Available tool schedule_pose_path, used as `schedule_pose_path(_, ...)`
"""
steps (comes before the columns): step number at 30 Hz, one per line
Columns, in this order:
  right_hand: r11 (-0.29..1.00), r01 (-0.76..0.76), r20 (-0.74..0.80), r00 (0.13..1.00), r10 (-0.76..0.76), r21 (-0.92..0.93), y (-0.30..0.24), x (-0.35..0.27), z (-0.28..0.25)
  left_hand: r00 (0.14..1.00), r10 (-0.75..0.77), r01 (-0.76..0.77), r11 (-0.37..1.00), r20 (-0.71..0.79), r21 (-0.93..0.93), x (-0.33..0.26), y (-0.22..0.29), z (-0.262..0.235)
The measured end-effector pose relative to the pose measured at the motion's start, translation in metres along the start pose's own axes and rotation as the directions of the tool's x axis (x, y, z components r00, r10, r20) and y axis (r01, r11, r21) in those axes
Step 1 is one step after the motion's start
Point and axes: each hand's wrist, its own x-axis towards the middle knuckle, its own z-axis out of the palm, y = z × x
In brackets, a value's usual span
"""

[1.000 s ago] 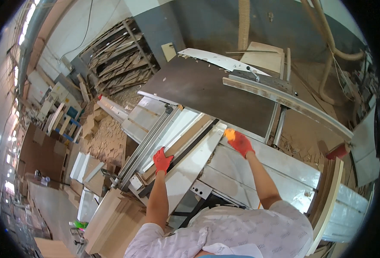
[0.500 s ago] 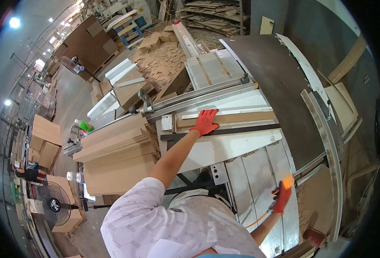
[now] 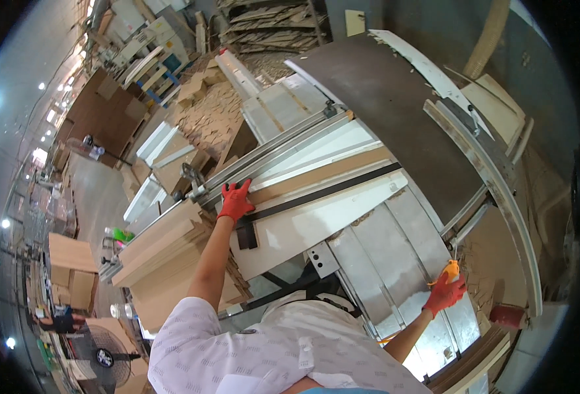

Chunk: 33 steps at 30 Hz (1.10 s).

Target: Cutting wooden slats to size using a sliding table saw in a furniture manufacturing workshop.

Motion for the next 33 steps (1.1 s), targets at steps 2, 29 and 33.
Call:
schedule_pose_path(2, 0.978, 0.160, -0.073, 0.986, -0.151, 0.136, -0.022, -0.001, 0.001, 0.999, 0.053, -0.053, 0.998, 0.011, 0.029, 0.007, -0.003, -0.003)
schedule_pose_path(29, 0.194, -0.827, 0.550, 0.159, -0.820, 0.528, -0.260, -0.209, 0.005, 0.886, -0.440, 0.207, 0.658, -0.146, -0.724, -0.331, 0.159, -0.075)
schedule_pose_path(33, 0.107, -0.801, 0.437, 0.205, -0.876, 0.590, -0.251, -0.235, -0.019, 0.858, -0.509, 0.015, -0.101, 0.065, -0.995, -0.380, 0.125, -0.071)
